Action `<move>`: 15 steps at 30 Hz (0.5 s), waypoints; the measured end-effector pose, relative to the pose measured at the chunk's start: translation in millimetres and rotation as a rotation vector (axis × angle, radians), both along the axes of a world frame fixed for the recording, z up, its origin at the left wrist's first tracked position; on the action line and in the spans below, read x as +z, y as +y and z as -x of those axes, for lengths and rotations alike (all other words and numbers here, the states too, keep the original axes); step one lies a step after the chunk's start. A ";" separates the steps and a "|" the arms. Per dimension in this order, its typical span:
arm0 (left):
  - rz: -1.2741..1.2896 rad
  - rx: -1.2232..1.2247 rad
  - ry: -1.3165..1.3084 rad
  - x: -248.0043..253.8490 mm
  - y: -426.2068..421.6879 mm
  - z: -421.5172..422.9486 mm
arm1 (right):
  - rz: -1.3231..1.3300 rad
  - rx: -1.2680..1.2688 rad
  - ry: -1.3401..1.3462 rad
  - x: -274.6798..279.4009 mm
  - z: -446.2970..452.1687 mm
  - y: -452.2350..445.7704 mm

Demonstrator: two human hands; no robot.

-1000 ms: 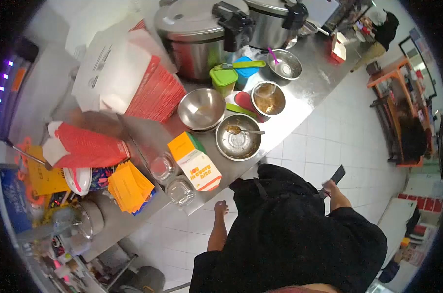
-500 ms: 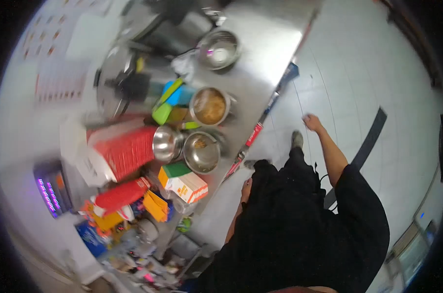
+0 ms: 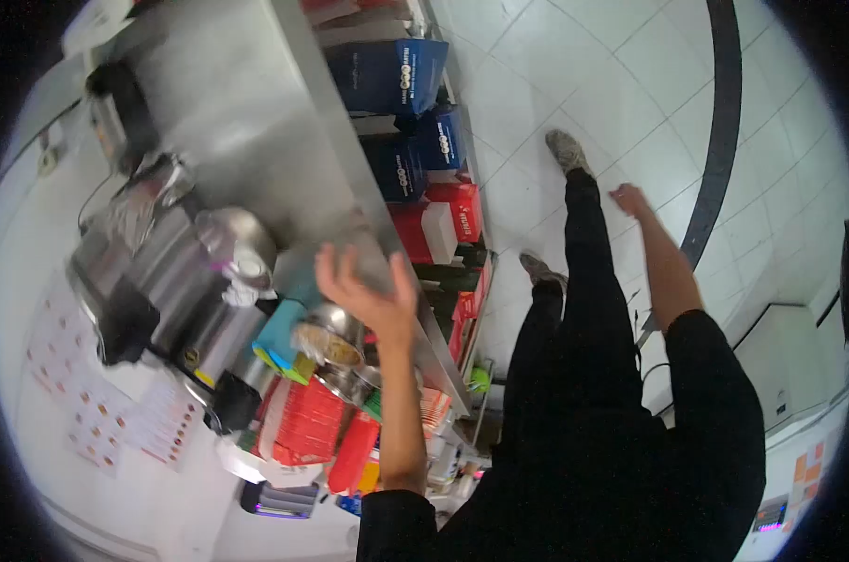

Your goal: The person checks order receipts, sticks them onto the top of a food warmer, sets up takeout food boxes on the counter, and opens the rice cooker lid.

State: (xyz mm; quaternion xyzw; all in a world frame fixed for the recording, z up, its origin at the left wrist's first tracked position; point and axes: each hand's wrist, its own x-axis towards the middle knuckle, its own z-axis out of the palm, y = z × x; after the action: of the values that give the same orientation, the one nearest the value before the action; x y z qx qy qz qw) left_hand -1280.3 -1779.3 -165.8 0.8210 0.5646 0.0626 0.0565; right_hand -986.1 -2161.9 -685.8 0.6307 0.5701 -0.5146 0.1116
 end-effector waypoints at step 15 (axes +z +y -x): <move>0.059 0.078 0.011 -72.0 38.5 25.7 | -0.142 -0.694 0.939 -43.1 187.7 342.9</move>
State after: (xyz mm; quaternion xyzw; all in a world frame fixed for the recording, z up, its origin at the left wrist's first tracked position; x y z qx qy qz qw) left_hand -1305.9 -1740.8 -237.8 0.7966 0.5983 0.0436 0.0754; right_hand -1173.8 -1819.1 -729.0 0.4911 0.3516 -0.7058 -0.3703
